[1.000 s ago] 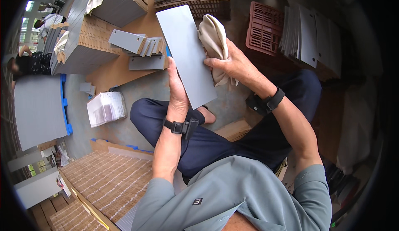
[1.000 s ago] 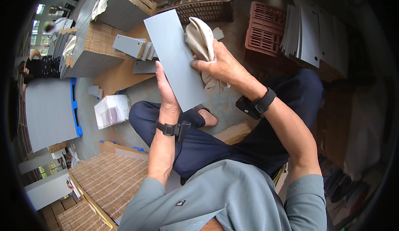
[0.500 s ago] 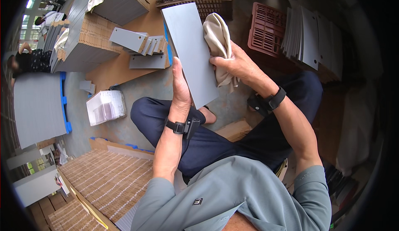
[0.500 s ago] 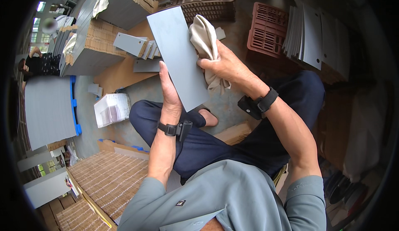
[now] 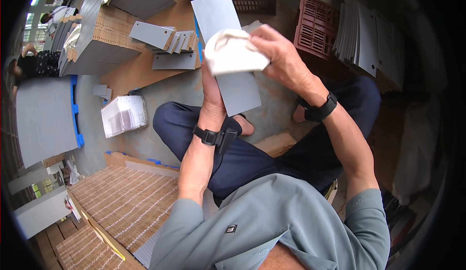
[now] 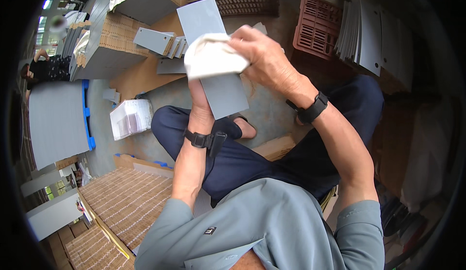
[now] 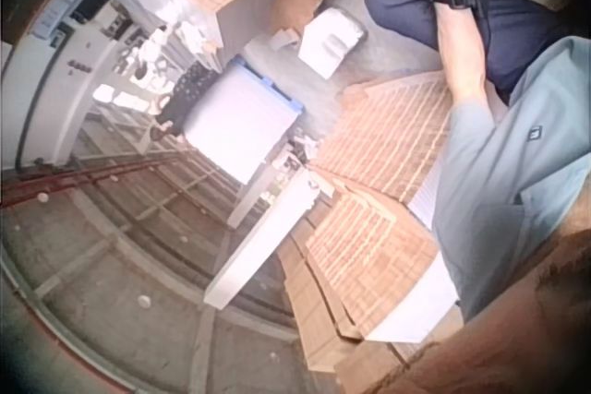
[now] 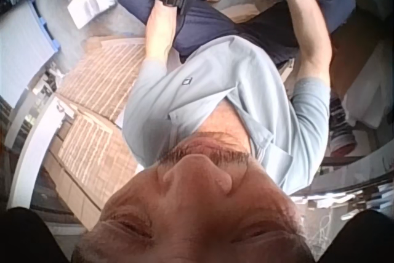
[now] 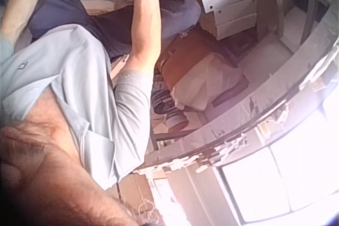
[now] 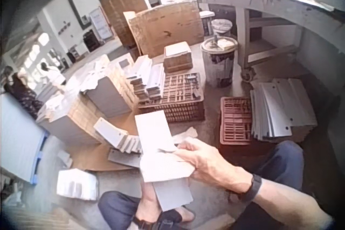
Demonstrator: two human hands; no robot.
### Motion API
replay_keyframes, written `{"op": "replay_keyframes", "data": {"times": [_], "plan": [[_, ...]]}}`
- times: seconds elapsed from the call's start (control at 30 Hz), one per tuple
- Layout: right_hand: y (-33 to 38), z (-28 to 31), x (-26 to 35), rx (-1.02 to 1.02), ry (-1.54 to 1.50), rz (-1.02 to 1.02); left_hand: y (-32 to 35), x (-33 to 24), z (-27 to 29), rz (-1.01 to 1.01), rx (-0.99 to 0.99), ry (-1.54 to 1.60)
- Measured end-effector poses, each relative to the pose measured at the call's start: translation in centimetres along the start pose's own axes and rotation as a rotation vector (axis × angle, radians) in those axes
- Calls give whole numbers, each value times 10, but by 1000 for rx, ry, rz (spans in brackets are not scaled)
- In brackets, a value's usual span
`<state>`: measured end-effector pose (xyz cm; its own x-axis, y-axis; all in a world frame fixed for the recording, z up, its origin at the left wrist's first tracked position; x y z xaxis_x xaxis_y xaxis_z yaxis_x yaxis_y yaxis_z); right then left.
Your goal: Cleaning and sanding the edges of wooden furniture panels in a workshop environment.
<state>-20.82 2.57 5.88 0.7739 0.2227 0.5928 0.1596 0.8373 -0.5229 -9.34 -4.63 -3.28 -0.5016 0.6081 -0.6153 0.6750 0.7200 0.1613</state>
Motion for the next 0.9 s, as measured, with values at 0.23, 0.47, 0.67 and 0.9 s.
{"op": "replay_keyframes", "data": {"times": [0.23,0.47,0.67,0.9], "plan": [[106,-92,32,1059,146,178,-10,-18,9,-21,88,201],[72,-32,-28,875,347,-99,-5,-34,3,-70,174,199],[19,15,-27,173,-69,-283,-6,-31,2,-94,141,47],[42,-54,-15,294,-237,-427,-4,-34,-1,-138,27,14]]}}
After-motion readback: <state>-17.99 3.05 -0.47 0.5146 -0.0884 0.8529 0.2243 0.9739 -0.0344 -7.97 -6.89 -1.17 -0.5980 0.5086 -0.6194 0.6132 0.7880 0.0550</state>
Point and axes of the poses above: each hand's wrist, its own y-axis away from the middle knuckle, its own z-axis out of the back of the hand, x = y × z, the point moved 10 cm from there along -y, towards the middle knuckle, and after that the axes turned 8 degrees about y, right-handed, at the moved point
